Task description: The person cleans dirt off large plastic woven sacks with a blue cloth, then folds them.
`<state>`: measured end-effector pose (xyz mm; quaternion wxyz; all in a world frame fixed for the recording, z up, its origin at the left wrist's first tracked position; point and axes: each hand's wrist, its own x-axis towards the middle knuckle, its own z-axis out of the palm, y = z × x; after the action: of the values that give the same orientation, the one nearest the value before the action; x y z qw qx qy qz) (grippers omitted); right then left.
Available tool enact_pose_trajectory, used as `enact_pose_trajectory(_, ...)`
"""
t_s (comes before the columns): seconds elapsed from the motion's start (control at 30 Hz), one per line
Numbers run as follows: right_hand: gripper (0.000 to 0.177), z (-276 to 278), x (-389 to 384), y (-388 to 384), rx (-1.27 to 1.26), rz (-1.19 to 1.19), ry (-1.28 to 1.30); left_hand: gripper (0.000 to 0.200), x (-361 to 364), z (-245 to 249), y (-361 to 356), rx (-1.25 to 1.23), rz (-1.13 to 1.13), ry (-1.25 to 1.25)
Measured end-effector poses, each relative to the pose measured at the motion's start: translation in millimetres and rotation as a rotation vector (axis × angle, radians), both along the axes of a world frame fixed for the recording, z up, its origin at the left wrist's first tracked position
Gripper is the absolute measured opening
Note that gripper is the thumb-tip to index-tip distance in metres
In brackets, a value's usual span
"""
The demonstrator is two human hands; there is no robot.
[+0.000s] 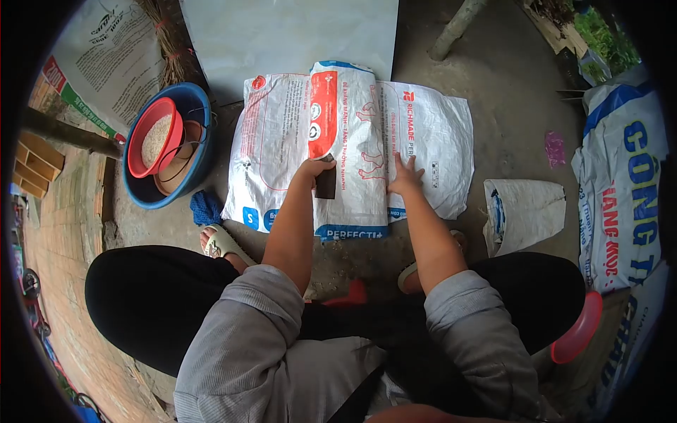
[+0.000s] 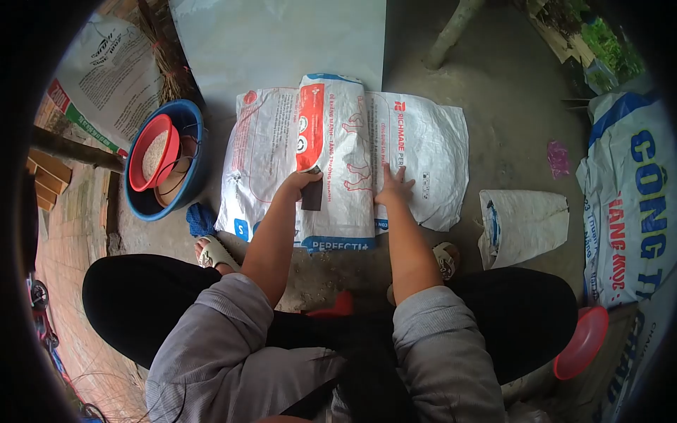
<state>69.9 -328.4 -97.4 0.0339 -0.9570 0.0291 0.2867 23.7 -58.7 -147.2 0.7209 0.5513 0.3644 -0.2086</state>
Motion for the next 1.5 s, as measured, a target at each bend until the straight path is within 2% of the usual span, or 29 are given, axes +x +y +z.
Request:
enact_pose_trajectory(0.13, 0.113, 5, -3, -1, 0.041, 0.037, -0.023, 0.036, -2, -6, 3, -0.104, 0.014, 0.017)
enact_pose_trajectory(0.2, 0.098, 13, -4, 8, 0.023, -0.035, -0.053, 0.040, 2, -4, 3, 0.024, -0.010, 0.058)
enact_pose_trajectory(0.23, 0.098, -6, 5, 8, 0.029, -0.035, -0.051, 0.045, 3, -13, 5, 0.066, -0.013, 0.025)
enact_pose_trajectory(0.27, 0.086, -46, 23, 4, 0.281, -0.215, -0.105, 0.045, 0, -9, 4, 0.071, -0.012, 0.025)
enact_pose_trajectory(0.3, 0.074, -67, 34, 1, 0.532, -0.394, -0.159, 0.048, -5, 0, 1, 0.117, 0.015, -0.094)
enact_pose_trajectory(0.33, 0.074, -52, 28, 15, 0.532, -0.388, -0.159, 0.050, -9, 13, -1, 0.162, 0.045, -0.214)
enact_pose_trajectory(0.4, 0.058, -31, 6, 56, 0.653, -0.328, -0.619, 0.051, -12, 27, 0, 0.222, 0.047, -0.244)
enact_pose_trajectory(0.47, 0.064, -32, -7, 84, 0.701, 0.004, -0.866, 0.052, -3, 29, 17, 0.595, -0.005, -0.161)
enact_pose_trajectory(0.5, 0.064, -24, -18, 95, 0.704, 0.006, -0.863, 0.049, 1, 31, 31, 0.613, 0.034, -0.146)
enact_pose_trajectory(0.57, 0.072, 5, -42, 108, 0.368, 0.295, -0.714, 0.044, 7, 23, 74, 0.741, 0.166, -0.202)
enact_pose_trajectory(0.6, 0.072, 3, -45, 109, 0.372, 0.299, -0.713, 0.042, 6, 16, 97, 0.852, 0.259, -0.276)
enact_pose_trajectory(0.67, 0.077, -3, -47, 109, 0.362, 0.293, -0.640, 0.045, -7, 42, 129, 1.115, 0.418, -0.275)
enact_pose_trajectory(0.73, 0.080, -7, -46, 111, 0.366, 0.293, -0.617, 0.057, -24, 59, 161, 1.235, 0.491, -0.123)
enact_pose_trajectory(0.8, 0.080, -8, -46, 111, 0.362, 0.300, -0.643, 0.071, -43, 85, 157, 1.398, 0.418, 0.201)
enact_pose_trajectory(0.83, 0.080, -8, -45, 111, 0.361, 0.306, -0.644, 0.084, -51, 97, 153, 1.339, 0.368, 0.265)
enact_pose_trajectory(0.87, 0.080, -8, -46, 112, 0.363, 0.305, -0.644, 0.084, -52, 77, 165, 1.336, 0.372, 0.268)
enact_pose_trajectory(0.93, 0.080, -8, -47, 113, 0.366, 0.309, -0.639, 0.094, -57, 20, 198, 1.020, 0.313, 0.111)
enact_pose_trajectory(1.0, 0.080, -9, -47, 113, 0.371, 0.304, -0.657, 0.091, -58, 35, 188, 1.010, 0.298, 0.083)
enact_pose_trajectory(1.07, 0.080, -8, -47, 113, 0.363, 0.308, -0.651, 0.077, -54, 55, 187, 0.687, 0.052, 0.084)
enact_pose_trajectory(1.1, 0.080, -8, -47, 113, 0.367, 0.305, -0.646, 0.065, -57, 58, 188, 0.720, -0.071, -0.057)
enact_pose_trajectory(1.17, 0.080, -8, -47, 113, 0.373, 0.306, -0.642, 0.065, -54, 66, 190, 0.646, -0.063, -0.037)
enact_pose_trajectory(1.2, 0.080, -7, -47, 113, 0.367, 0.302, -0.636, 0.065, -51, 92, 182, 0.577, -0.060, -0.021)
enact_pose_trajectory(1.23, 0.080, -7, -47, 113, 0.362, 0.297, -0.629, 0.056, -54, 124, 163, 0.476, 0.006, -0.075)
enact_pose_trajectory(1.27, 0.080, -7, -47, 114, 0.365, 0.298, -0.631, 0.056, -51, 122, 160, 0.479, 0.008, -0.077)
enact_pose_trajectory(1.33, 0.081, -7, -47, 113, 0.355, 0.294, -0.630, 0.044, -44, 118, 155, 0.055, 0.141, -0.435)
enact_pose_trajectory(1.37, 0.081, -8, -48, 113, 0.357, 0.291, -0.630, 0.044, -41, 117, 156, -0.066, 0.102, -0.469)
enact_pose_trajectory(1.5, 0.084, -8, -46, 111, 0.365, 0.301, -0.653, 0.043, -35, 147, 143, 0.047, 0.043, -0.404)
